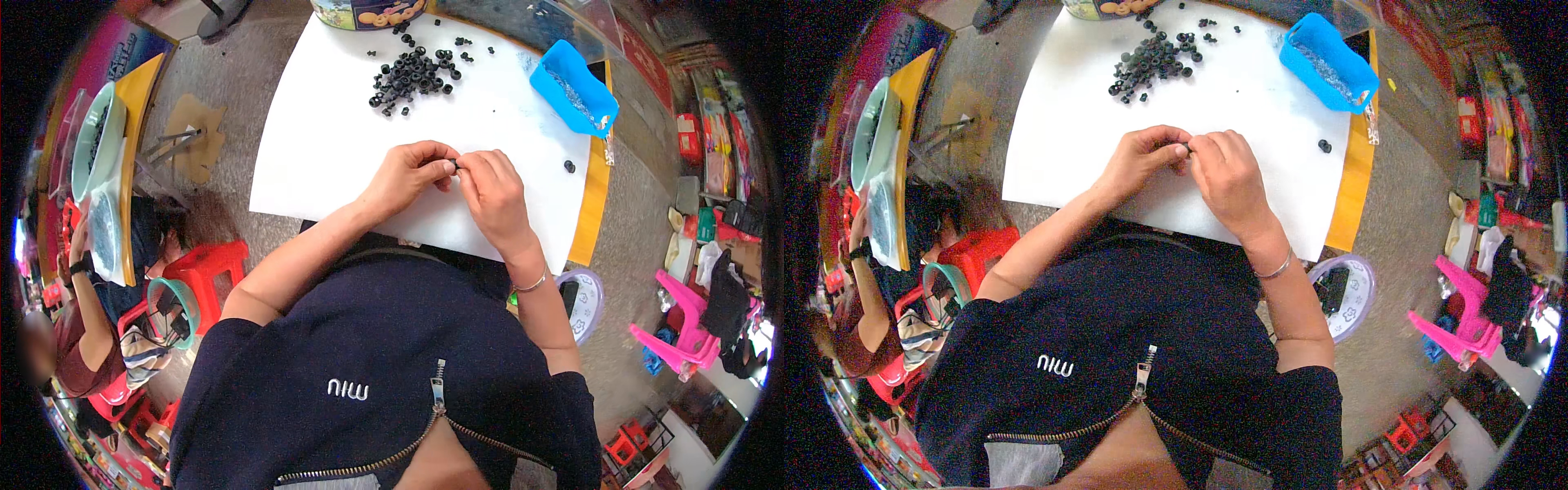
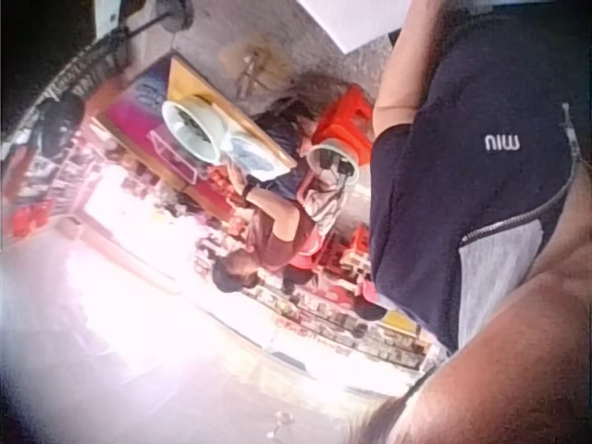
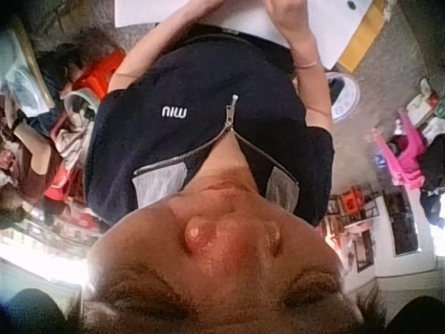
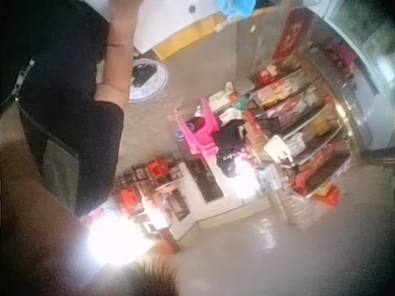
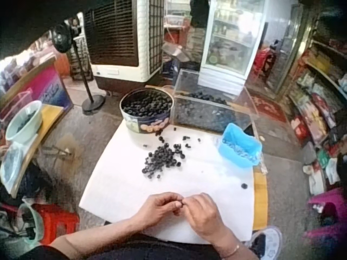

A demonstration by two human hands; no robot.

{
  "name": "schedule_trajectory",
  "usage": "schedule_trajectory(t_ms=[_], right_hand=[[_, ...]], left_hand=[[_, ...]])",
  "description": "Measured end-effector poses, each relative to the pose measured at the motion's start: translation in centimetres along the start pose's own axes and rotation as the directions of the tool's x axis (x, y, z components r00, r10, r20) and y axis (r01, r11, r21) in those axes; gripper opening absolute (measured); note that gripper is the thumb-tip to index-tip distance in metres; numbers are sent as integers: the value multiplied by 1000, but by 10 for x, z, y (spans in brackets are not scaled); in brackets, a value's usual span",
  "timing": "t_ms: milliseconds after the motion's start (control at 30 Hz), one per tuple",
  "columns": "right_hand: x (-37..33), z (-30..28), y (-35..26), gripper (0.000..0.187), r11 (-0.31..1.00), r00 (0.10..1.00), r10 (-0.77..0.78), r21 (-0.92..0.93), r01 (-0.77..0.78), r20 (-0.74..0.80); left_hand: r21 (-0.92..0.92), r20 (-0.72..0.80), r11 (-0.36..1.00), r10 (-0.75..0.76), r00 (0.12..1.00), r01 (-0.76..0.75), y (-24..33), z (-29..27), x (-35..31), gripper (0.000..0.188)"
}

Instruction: The person assembles small black plastic components and rubber rings by hand at a table.

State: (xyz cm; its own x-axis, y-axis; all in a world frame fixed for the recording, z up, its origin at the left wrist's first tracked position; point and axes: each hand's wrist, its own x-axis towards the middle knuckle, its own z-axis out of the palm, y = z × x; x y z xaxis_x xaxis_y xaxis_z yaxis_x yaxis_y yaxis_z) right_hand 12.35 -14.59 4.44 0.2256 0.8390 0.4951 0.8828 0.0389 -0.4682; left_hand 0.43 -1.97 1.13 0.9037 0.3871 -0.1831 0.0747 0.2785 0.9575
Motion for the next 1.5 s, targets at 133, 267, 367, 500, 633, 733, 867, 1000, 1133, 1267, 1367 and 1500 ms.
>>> schedule_trajectory(t_ms=[133, 267, 367, 500, 633, 733, 867, 1000, 1133, 1267, 1367, 1500], right_hand=[[-4, -2, -3, 12, 975, 986, 162, 150, -164, 27], [-6, -2, -10, 9, 772, 889, 450, 462, -436, 86], [-6, -3, -11, 9, 730, 873, 478, 510, -456, 96], [-6, -4, -6, 10, 866, 939, 342, 373, -332, 43], [-4, -6, -6, 15, 993, 999, 53, 103, -52, -6], [-8, -4, -7, 17, 999, 999, -39, -24, 39, 8], [-11, -4, -11, 16, 999, 1000, -13, 30, 14, -4], [-15, -2, -11, 16, 984, 996, 72, 164, -63, -50], [-19, -3, -13, 16, 987, 997, 64, 152, -55, -52], [-20, -7, -15, 16, 990, 999, 44, 138, -41, -19], [-21, -7, -16, 16, 998, 999, 1, 64, 1, -36], [-20, -6, -18, 16, 999, 999, 4, 54, -1, -42]], left_hand=[[70, 36, 997, -31, 999, 29, 6, -2, -1, 20], [-124, 41, 989, -79, 996, 84, 6, 1, -6, 23], [-147, 64, 984, -96, 993, 104, 8, 2, -8, 23], [-171, 80, 974, -137, 987, 149, 12, 0, -9, 21], [-28, 60, 991, -129, 990, 131, 13, -2, -10, 22], [186, 36, 980, -75, 997, 67, 18, 3, -15, 23], [108, 90, 989, -110, 990, 100, 14, -1, -15, 23], [-202, 106, 956, -196, 975, 214, 12, 1, -16, 22], [-88, 221, 974, -185, 958, 208, 17, -4, -15, 25], [-29, 345, 972, -210, 915, 234, 22, -9, -10, 29], [13, 385, 972, -222, 896, 235, 27, -7, -11, 30], [83, 372, 983, -181, 911, 161, 24, -6, -12, 30]])
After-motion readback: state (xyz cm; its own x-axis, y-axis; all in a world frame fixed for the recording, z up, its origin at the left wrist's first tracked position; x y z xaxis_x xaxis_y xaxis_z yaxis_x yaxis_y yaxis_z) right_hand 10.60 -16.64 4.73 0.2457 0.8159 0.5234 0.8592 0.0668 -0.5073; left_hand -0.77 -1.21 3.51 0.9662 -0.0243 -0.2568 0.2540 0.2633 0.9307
